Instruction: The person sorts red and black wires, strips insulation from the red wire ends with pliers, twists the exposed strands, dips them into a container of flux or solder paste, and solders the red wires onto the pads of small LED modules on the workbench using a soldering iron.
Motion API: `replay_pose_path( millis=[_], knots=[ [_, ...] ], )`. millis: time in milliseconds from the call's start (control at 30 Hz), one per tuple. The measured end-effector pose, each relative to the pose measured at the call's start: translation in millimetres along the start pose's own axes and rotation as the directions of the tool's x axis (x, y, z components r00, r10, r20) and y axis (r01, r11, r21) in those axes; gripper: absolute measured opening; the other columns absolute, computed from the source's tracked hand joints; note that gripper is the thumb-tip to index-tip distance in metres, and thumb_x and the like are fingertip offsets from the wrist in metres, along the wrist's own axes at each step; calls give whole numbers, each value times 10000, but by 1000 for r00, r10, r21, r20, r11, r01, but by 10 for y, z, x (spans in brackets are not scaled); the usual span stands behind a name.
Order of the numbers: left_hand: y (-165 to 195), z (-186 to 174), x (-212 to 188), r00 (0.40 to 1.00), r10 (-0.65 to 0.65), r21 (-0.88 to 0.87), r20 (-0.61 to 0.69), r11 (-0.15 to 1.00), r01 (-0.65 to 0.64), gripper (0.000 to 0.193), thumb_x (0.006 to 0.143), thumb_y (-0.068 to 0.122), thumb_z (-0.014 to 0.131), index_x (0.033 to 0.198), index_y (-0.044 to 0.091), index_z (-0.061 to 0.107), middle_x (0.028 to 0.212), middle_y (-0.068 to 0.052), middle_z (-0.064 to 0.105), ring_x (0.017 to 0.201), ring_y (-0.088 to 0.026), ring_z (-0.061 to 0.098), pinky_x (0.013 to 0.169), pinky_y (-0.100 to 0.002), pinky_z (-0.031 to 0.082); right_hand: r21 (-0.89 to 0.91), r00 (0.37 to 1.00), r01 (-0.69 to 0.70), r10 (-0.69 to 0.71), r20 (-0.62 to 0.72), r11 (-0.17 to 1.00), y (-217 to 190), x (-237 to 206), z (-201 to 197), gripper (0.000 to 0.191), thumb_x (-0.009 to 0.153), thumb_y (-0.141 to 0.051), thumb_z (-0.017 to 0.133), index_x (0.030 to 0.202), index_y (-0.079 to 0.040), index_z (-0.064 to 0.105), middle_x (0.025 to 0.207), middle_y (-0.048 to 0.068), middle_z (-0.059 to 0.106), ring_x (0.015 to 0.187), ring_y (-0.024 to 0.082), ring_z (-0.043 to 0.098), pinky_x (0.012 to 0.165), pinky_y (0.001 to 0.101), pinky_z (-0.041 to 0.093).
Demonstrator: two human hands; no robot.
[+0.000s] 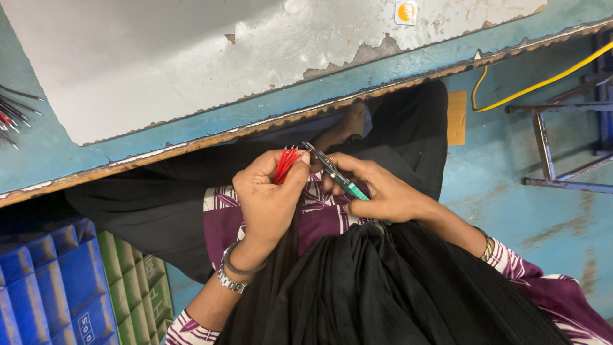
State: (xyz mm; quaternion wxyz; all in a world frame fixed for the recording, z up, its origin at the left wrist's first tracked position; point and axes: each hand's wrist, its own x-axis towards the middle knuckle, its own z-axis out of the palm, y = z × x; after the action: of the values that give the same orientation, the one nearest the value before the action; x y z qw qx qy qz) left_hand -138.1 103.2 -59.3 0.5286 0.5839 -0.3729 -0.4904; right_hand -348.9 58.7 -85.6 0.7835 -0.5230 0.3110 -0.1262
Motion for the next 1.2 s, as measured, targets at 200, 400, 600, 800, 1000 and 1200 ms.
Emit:
replay_pose_path(
  millis=[200, 400, 600, 800, 1000, 1200],
  knots=[
    [-107, 8, 18, 999, -32, -32, 0, 999, 32, 72, 979, 38, 721, 954, -29, 730, 770, 66, 622, 692, 20, 486, 595, -180, 394, 98, 1000, -28, 28, -3, 995, 14, 17, 2, 697, 771, -63, 609, 1459, -7, 511, 1112, 68, 609, 1026, 138, 588, 919, 299, 509],
    [-150, -26, 44, 984, -176, -231, 15, 957, 174, 65, 990, 61, 698, 972, 0, 708, 721, 67, 591, 591, 19, 441, 513, -181, 319, 126, 998, -2, 9, -58, 992, -92, -43, -81, 811, 677, -121, 623, 1466, -15, 471, 1170, 64, 618, 1078, 150, 608, 1004, 319, 491],
    [-114, -33, 20, 988, -157, -169, 12, 973, 157, 76, 994, 68, 690, 967, -2, 699, 733, 64, 609, 592, 18, 459, 513, -179, 341, 106, 993, -7, 20, -114, 994, -127, -110, -132, 831, 652, -152, 620, 1459, -5, 484, 1159, 75, 645, 1060, 164, 624, 1004, 328, 501],
    [-108, -4, -15, 999, -37, -108, 28, 993, 40, 69, 1005, 48, 702, 1015, -20, 699, 812, 67, 636, 713, 28, 499, 617, -162, 379, 113, 994, -2, 14, -108, 994, -88, -114, -120, 838, 653, -145, 620, 1467, 0, 480, 1150, 80, 637, 1062, 167, 619, 999, 327, 494],
    [-68, -24, -52, 999, 4, -29, 40, 1000, -3, 88, 1009, 55, 707, 1032, -29, 698, 823, 52, 656, 733, 24, 520, 639, -164, 410, 89, 997, 36, -29, -73, 995, -89, -129, -116, 837, 658, -145, 629, 1469, 2, 481, 1170, 81, 645, 1076, 168, 627, 1021, 329, 495],
    [-18, -35, -66, 987, 150, 64, 57, 986, -153, 105, 1015, 67, 703, 1047, -29, 679, 812, 29, 682, 717, 15, 535, 627, -171, 429, 80, 999, 39, -36, -33, 996, -133, -142, -88, 833, 657, -128, 619, 1466, 12, 475, 1202, 87, 644, 1107, 170, 628, 1047, 332, 485]
  ],
)
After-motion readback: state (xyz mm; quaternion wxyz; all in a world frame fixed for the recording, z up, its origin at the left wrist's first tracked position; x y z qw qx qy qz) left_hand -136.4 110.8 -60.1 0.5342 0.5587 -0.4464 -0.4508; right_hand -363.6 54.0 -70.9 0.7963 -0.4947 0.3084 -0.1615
